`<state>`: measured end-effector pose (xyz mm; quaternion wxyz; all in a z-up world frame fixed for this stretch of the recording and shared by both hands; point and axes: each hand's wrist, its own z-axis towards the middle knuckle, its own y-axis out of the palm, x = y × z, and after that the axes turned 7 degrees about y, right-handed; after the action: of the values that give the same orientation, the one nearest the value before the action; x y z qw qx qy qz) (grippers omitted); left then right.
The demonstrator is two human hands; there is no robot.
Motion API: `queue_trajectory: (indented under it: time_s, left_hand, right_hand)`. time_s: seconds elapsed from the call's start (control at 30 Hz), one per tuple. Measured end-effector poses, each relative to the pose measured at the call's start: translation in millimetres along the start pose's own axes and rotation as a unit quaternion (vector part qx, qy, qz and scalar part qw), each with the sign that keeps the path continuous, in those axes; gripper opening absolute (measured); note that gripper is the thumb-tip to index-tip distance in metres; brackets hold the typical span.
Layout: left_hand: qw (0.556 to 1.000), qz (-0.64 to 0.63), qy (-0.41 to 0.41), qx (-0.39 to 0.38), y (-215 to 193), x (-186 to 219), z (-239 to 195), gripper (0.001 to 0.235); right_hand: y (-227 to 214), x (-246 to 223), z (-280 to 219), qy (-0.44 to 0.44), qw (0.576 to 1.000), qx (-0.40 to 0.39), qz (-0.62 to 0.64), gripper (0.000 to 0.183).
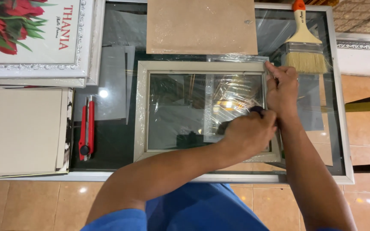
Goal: Cleaning a picture frame and its glass surface using a brush and a cloth.
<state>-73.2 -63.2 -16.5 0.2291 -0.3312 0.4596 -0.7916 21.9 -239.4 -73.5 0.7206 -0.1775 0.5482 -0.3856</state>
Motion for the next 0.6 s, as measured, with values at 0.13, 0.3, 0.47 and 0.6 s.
queue_trajectory:
  time_s: [0.13,0.3,0.47,0.6]
  left_hand:
    - [0.972,-0.151,0.095,-0.155,-14.9,-28.2,10.8,0.038]
    - [0.958,-0.036,0.106,-0.265,-106.4,-110.9,-36.4,0.029]
    - [0.89,0.067,0.005,-0.45,-200.4,-141.5,-67.8,0.044]
    - [0.913,0.032,0.054,-0.402,-174.4,-138.9,-75.9,0.042]
  right_hand:
    - [-3.6,-1.8,-0.3,-0.012,1.0,-0.013,-0.012,0.045]
    - [-8.8,-14.5,0.4,0.001,0.999,-0.035,-0.009,0.044]
    - [-10.0,-22.4,-1.9,0.014,0.999,-0.046,-0.002,0.045]
    - [-7.9,-20.3,-1.5,0.01,0.999,-0.035,-0.013,0.046]
